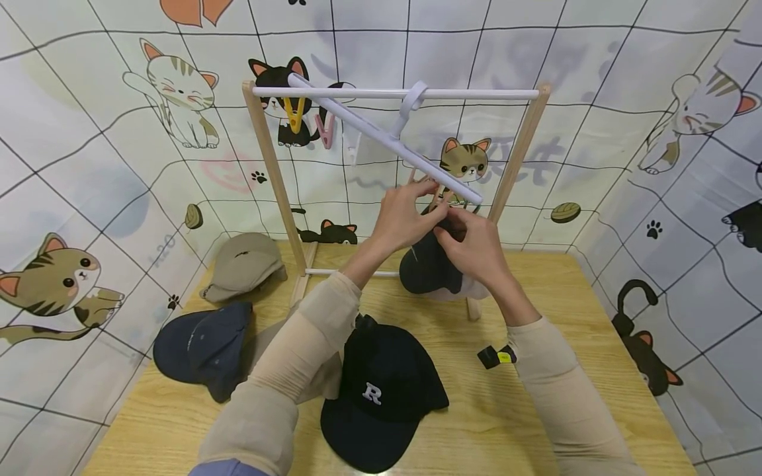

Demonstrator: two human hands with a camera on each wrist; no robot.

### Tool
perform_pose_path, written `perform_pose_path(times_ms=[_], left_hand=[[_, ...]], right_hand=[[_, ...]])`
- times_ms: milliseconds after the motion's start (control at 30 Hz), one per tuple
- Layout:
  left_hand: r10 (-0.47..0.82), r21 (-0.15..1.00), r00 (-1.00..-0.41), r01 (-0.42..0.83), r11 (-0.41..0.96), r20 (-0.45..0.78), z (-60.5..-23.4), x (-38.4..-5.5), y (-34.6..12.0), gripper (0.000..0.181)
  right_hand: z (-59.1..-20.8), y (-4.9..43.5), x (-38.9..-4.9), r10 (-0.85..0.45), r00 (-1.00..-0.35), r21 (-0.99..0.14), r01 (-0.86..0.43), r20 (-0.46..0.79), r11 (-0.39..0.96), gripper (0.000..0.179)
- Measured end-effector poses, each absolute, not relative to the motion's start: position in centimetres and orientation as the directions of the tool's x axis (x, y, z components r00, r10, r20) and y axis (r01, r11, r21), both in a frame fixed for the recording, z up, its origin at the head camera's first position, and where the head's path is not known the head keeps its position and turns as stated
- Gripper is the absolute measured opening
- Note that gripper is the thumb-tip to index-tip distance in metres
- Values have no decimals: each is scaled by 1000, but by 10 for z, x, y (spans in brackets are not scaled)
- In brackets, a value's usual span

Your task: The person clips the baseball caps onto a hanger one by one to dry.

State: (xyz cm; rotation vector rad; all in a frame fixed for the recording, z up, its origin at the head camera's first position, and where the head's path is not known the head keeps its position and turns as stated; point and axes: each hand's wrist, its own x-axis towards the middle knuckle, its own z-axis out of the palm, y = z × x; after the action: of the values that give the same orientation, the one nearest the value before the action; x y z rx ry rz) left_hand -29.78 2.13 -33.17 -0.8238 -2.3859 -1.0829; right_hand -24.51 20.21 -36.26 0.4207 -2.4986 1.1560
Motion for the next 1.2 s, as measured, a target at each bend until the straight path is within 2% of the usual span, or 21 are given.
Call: perform_pose_path(times_ms=[233, 433, 1033, 1200], left_hand=[[438, 568, -757, 653, 501, 485, -339, -299, 15, 58], [504, 581, -742, 665, 468, 443, -343, -300, 7, 67], [570, 604, -762, 619, 502, 307, -356, -279, -33, 72], [597, 598, -748, 629, 497, 290, -363, -269, -48, 69]], right_hand=[[-365, 205, -242, -115, -898, -687, -402, 425, 606, 42], [-366, 207, -239, -127, -898, -690, -408, 421, 597, 43], [-364, 211, -227, -144, -878, -699, -454, 457, 552, 42], [-367, 210, -228, -142, -867, -695, -472, 478, 543, 40]])
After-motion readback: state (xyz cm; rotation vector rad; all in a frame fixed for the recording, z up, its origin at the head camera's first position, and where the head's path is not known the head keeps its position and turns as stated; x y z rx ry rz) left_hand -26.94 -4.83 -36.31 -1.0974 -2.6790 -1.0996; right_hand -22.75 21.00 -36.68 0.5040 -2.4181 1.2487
